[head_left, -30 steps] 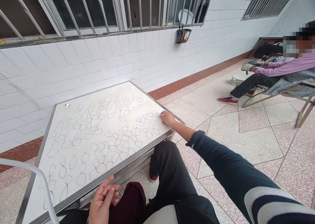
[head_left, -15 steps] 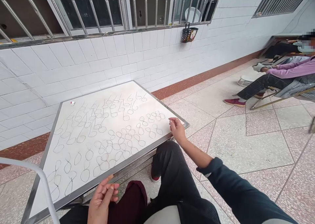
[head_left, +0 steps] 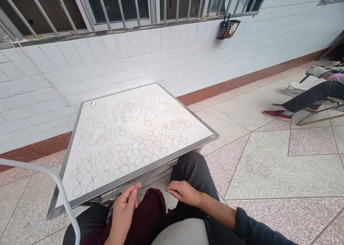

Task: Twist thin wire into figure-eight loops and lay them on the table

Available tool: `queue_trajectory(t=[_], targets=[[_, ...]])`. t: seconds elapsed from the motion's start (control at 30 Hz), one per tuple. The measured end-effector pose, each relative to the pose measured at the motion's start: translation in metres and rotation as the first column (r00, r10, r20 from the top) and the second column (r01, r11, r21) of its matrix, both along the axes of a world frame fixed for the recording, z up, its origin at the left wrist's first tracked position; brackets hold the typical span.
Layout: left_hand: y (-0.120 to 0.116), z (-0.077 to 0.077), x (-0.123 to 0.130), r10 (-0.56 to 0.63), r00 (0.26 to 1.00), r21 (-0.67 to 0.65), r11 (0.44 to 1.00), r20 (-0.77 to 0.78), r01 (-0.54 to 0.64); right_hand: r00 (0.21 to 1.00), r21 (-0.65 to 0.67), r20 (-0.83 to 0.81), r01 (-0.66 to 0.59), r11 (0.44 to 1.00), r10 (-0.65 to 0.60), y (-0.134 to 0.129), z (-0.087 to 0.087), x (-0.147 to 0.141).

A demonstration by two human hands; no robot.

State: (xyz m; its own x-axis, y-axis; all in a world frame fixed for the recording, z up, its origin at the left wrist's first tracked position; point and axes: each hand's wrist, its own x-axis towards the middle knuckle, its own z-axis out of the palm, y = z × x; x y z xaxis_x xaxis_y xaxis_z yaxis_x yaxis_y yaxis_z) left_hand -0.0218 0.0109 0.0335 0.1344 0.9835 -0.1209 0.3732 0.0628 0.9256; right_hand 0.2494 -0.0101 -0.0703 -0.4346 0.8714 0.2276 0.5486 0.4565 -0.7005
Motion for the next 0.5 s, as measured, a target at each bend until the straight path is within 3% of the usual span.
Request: queue_trajectory(t=[0.1, 0.2, 0.33, 0.5], targets=[[-0.003, 0.002, 0.004, -0.062, 0.992, 0.154, 0.985, -0.106, 0.078, 1.000, -0.024, 0.006, -0.008, 1.000, 0.009, 0.004, -0.002, -0.004], [-0.005, -0.001, 0.007, -0.145, 0.967, 0.324, 0.923, -0.208, 0.208, 0.999, -0.045, 0.026, -0.031, 0.999, 0.032, 0.004, -0.002, -0.006], [-0.006, -0.006, 0.010, -0.230, 0.890, 0.539, 0.727, -0.394, 0.426, 0.998, -0.069, 0.060, -0.027, 0.997, 0.031, 0.002, -0.003, -0.008], [-0.006, 0.006, 0.012, -0.248, 0.715, 0.542, 0.505, -0.654, 0.671, 0.998, -0.072, 0.061, -0.020, 0.997, 0.025, 0.001, -0.005, -0.012]])
